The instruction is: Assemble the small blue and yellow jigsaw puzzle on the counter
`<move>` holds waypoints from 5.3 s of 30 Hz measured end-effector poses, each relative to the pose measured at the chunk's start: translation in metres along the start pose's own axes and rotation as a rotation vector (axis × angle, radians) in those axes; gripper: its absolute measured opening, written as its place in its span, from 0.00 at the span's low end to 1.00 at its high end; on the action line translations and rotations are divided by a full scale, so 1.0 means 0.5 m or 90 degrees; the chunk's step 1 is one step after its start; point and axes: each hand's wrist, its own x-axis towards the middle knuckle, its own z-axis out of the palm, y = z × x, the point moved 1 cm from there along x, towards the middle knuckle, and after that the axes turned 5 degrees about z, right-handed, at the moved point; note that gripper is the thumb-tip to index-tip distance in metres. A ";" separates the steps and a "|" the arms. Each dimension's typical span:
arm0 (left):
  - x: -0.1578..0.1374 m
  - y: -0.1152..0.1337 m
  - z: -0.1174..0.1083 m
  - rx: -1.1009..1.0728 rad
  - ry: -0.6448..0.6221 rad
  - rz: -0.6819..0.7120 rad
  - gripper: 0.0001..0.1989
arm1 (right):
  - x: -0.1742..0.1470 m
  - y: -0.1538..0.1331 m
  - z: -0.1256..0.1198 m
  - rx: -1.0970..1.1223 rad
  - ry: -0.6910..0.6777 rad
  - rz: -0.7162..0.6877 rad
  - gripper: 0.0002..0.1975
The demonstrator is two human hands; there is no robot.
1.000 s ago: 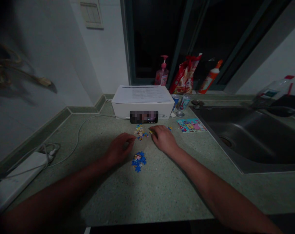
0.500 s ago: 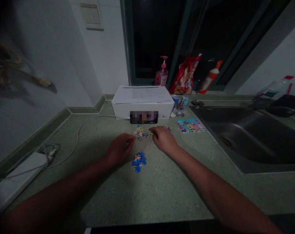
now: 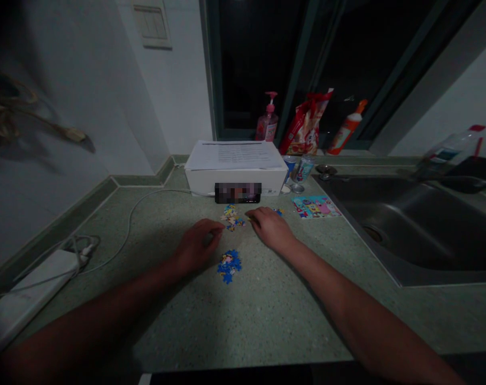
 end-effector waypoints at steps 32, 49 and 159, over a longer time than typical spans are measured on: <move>-0.006 -0.002 -0.003 0.007 -0.019 0.063 0.08 | -0.040 -0.117 0.001 0.153 0.077 -0.209 0.14; -0.005 -0.015 0.005 -0.046 -0.030 0.093 0.08 | -0.051 -0.128 0.000 0.107 0.108 -0.339 0.17; -0.006 0.008 -0.008 0.001 -0.025 -0.030 0.02 | -0.029 -0.126 0.017 0.674 -0.140 0.171 0.13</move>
